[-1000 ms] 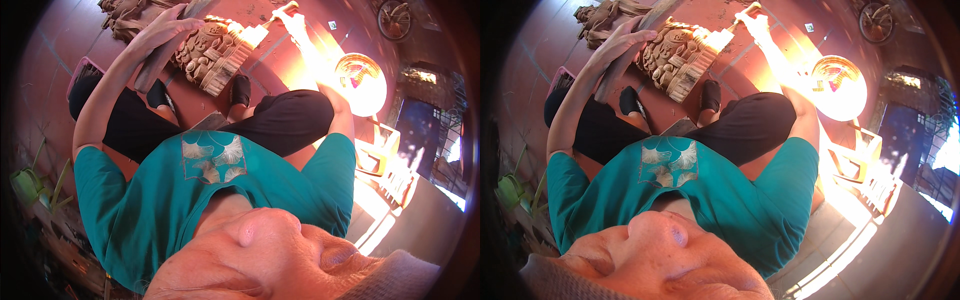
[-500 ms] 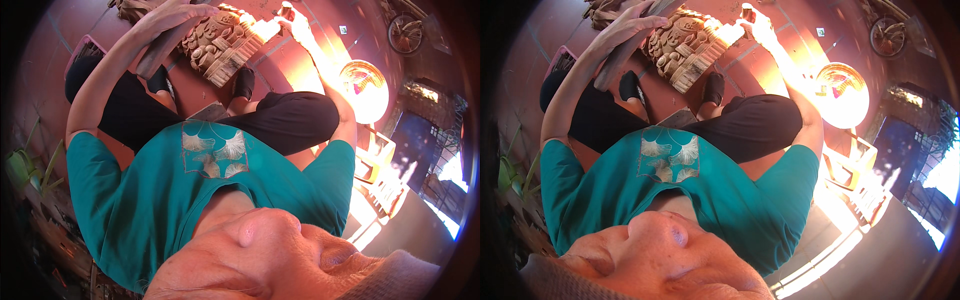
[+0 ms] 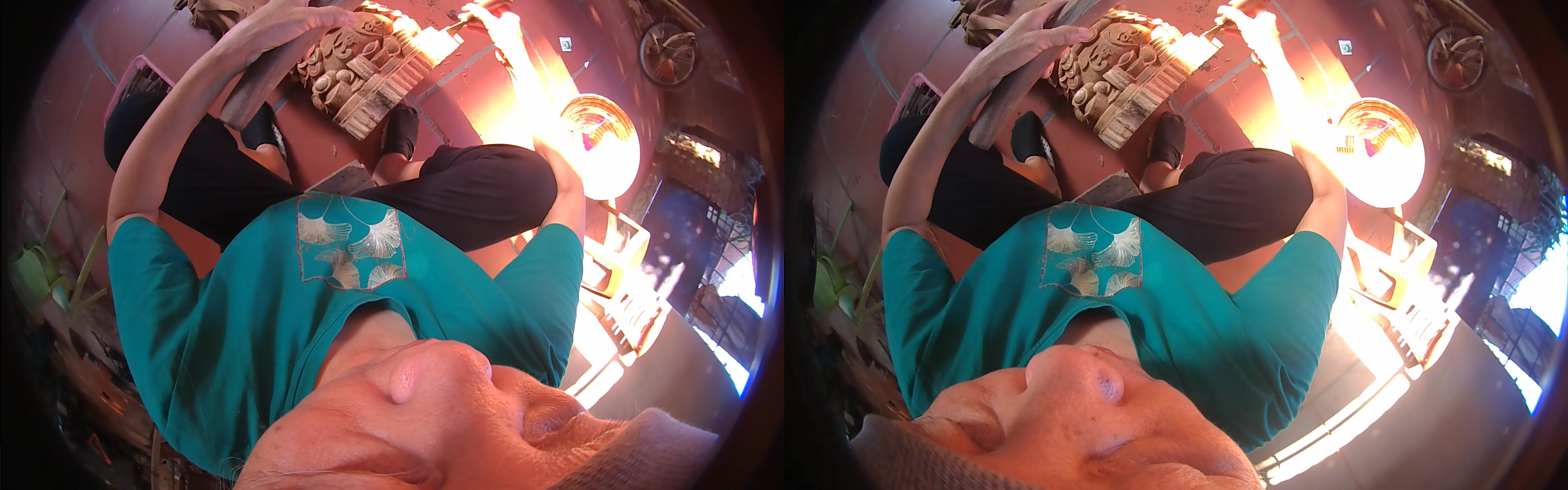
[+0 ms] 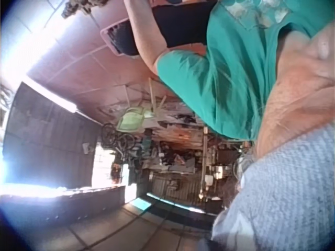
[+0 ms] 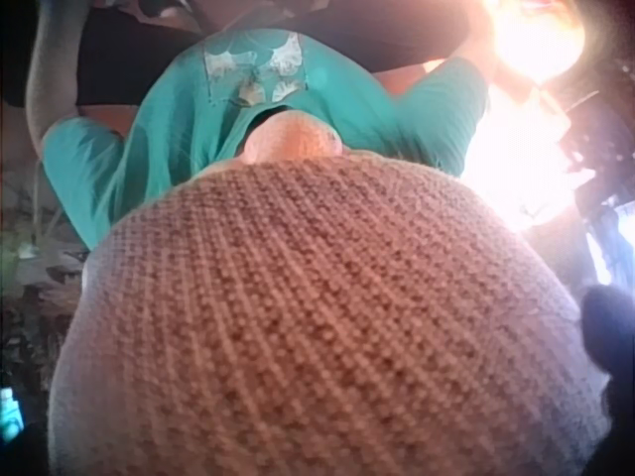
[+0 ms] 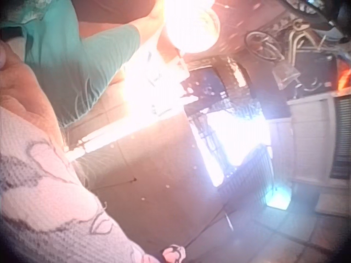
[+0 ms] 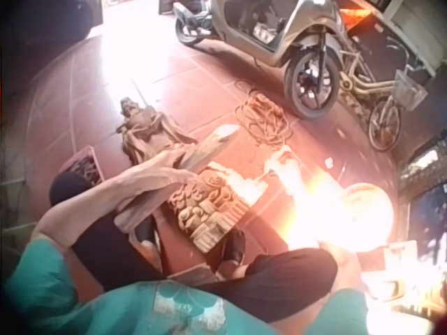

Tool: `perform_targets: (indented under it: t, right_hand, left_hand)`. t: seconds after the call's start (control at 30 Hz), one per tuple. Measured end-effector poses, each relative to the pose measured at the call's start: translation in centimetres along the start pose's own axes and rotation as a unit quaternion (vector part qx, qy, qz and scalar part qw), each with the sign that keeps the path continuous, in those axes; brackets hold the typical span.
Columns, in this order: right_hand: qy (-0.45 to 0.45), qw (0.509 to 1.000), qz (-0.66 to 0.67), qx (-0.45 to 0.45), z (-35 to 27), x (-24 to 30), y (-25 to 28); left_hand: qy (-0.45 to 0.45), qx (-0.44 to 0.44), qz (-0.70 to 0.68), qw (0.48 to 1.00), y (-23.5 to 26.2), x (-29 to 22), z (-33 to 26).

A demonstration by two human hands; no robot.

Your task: The person carves a wooden sculpture using a chisel and mallet. They repeatedly strike the chisel to shape the wood, focusing on detailed sections of the piece.

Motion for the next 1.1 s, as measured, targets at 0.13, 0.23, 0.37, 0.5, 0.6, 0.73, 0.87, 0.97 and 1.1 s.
perform_targets:
  t: [0.13, 0.23, 0.37, 0.5, 0.6, 0.73, 0.87, 0.97, 1.1]
  right_hand:
    - [-0.021, 0.998, 0.060, -0.002, -0.1, -0.1, 0.0]
    - [-0.050, 0.989, 0.136, -0.006, 0.0, -0.9, 1.1]
    - [-0.074, 0.964, 0.257, 0.004, -0.1, -1.4, 3.1]
    - [-0.080, 0.931, 0.355, 0.036, 0.5, -1.4, 4.1]
    - [-0.079, 0.917, 0.388, 0.048, 0.7, -1.2, 4.1]
    - [-0.105, 0.942, 0.318, 0.035, 2.0, -3.9, 3.1]
    - [-0.122, 0.967, 0.219, -0.049, 1.8, -3.2, 2.1]
    - [-0.114, 0.971, 0.199, -0.074, 1.3, -1.8, 2.0]
    - [-0.078, 0.967, 0.234, -0.069, 0.8, -2.1, 2.0]
  left_hand:
    - [0.002, -0.004, -0.010, 1.000, 0.3, 0.5, -0.1]
    - [0.039, 0.000, -0.015, 0.999, 0.6, 0.3, -0.4]
    - [0.019, 0.022, -0.057, 0.998, 0.2, -0.6, -0.5]
    - [0.006, -0.013, 0.003, 1.000, 0.1, 0.0, -0.4]
    - [0.014, -0.006, 0.008, 1.000, 0.1, -1.8, -1.1]
    - [0.043, 0.022, -0.012, 0.999, -0.2, -0.7, -0.4]
    - [0.035, 0.003, -0.012, 0.999, -0.4, 0.0, -0.2]
    - [0.032, 0.007, -0.005, 0.999, -0.6, 0.2, 0.1]
    - [0.014, 0.019, 0.029, 0.999, -1.0, -0.9, 0.5]
Point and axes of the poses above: each hand's wrist, its own z-axis towards the middle knuckle, its own y-axis out of the back of the hand, x = y × z, the point moved 5 cm from there along z, towards the middle knuckle, and after that the axes turned 1 degree about -y, right-handed, at the moved point
